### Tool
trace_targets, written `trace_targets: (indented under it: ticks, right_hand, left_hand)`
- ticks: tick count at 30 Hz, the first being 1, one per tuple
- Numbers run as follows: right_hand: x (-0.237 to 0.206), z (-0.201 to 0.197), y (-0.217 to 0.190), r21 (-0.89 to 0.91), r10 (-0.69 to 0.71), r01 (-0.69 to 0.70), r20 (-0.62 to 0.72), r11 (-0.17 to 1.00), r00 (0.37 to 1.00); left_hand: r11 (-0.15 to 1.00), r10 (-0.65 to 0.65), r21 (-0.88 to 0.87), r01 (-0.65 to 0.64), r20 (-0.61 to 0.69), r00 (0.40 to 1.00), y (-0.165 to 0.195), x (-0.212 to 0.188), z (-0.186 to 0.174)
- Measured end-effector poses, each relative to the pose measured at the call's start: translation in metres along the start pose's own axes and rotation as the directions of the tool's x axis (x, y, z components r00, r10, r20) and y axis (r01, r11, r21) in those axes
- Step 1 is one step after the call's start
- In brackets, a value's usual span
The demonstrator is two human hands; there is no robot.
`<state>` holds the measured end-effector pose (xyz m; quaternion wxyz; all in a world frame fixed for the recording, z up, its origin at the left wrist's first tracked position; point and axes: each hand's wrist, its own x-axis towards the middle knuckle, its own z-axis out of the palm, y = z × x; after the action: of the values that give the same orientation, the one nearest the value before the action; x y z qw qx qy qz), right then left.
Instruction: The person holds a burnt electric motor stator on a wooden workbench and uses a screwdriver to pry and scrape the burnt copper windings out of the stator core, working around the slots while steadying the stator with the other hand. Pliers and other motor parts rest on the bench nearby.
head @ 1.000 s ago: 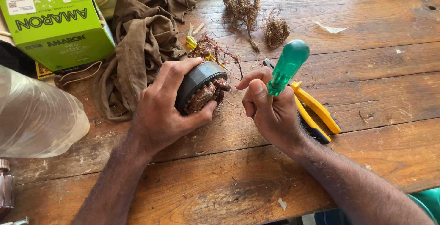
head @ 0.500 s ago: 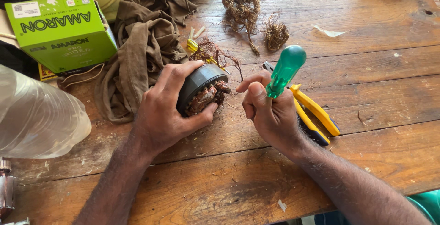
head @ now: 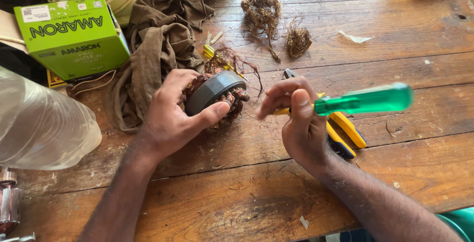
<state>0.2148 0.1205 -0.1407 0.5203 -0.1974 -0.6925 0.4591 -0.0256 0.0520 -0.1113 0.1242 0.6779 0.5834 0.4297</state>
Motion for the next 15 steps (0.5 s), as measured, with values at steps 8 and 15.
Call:
trace_targets:
  ticks: [8, 15]
  right_hand:
    - [0.000, 0.000, 0.000, 0.049, 0.070, -0.068, -0.032, 0.996, 0.997]
    - [-0.001, -0.002, 0.002, 0.062, 0.084, -0.082, -0.024, 0.995, 0.996]
  left_hand:
    - [0.923, -0.346, -0.101, 0.372, 0.210, 0.914, -0.011, -0.002, 0.005]
    - [0.967, -0.250, -0.013, 0.254, 0.138, 0.958, -0.013, -0.003, 0.008]
